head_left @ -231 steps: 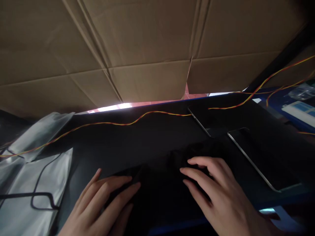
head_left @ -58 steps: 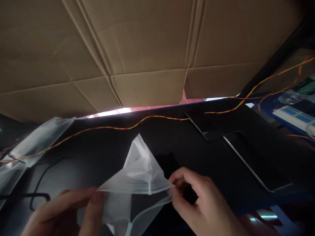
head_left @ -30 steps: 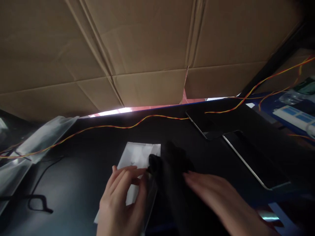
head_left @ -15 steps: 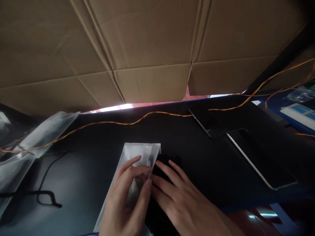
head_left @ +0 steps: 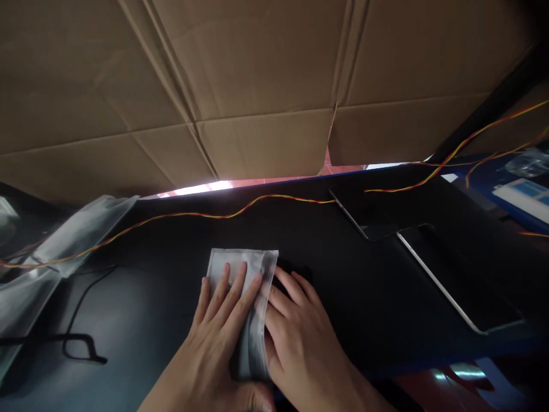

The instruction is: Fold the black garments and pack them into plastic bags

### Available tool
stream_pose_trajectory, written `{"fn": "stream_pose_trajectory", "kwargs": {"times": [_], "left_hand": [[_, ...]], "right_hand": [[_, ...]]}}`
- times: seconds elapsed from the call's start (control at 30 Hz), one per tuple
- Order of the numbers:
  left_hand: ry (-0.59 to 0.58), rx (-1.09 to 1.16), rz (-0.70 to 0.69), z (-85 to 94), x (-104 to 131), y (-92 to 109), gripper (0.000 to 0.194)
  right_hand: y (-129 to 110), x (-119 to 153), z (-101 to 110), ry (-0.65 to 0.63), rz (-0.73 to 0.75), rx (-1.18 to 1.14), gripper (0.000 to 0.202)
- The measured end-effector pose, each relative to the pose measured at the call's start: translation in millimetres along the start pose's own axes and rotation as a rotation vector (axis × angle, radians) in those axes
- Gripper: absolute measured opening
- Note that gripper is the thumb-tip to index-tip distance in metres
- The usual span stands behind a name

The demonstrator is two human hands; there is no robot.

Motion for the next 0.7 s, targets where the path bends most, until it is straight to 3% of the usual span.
{"fn": "stream_pose_trajectory", "kwargs": {"times": [0.07,0.23,0.37,0.47,0.57,0.7], "left_hand": [[0.001,-0.007,-0.002,1.4,-1.2,-0.1,0.141],[-0.011,0.023,-0.030,5.7,-3.4,3.6,0.129],[0.016,0.026,-0.068,9.3,-9.1,14.1,0.128],[-0.015,0.025,-0.114,8.1,-6.8,15.6,0.120],[-0.042,0.113,-0.088,10.0,7.3,-3.8,0.113],[-0.065,0.101,0.056,11.2,27.9,-41.4,0.126]], "right_hand": [[-4.3,-1.7,1.1,-0.010,0.021,0.001,0.043],[-16.9,14.2,16.2,-0.137,0.297,-0.038,0.023],[-14.7,16.5,-3.0,-0.098,0.294,0.001,0.037],[-14.0,7.8,-23.4,-0.045,0.197,0.005,0.053],[-17.1,-0.4,-16.5,-0.052,0.182,-0.074,0.055],[-19.4,1.6,22.5,-0.189,0.337,-0.229,0.031]]}}
Point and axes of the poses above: each hand's wrist, its own x-axis away from the middle knuckle, its own z-axis out of the back of the hand, y = z × x, the point moved 7 cm from there along -x, towards the middle knuckle, and after that the axes turned 3 degrees about x, right-handed, at the moved point
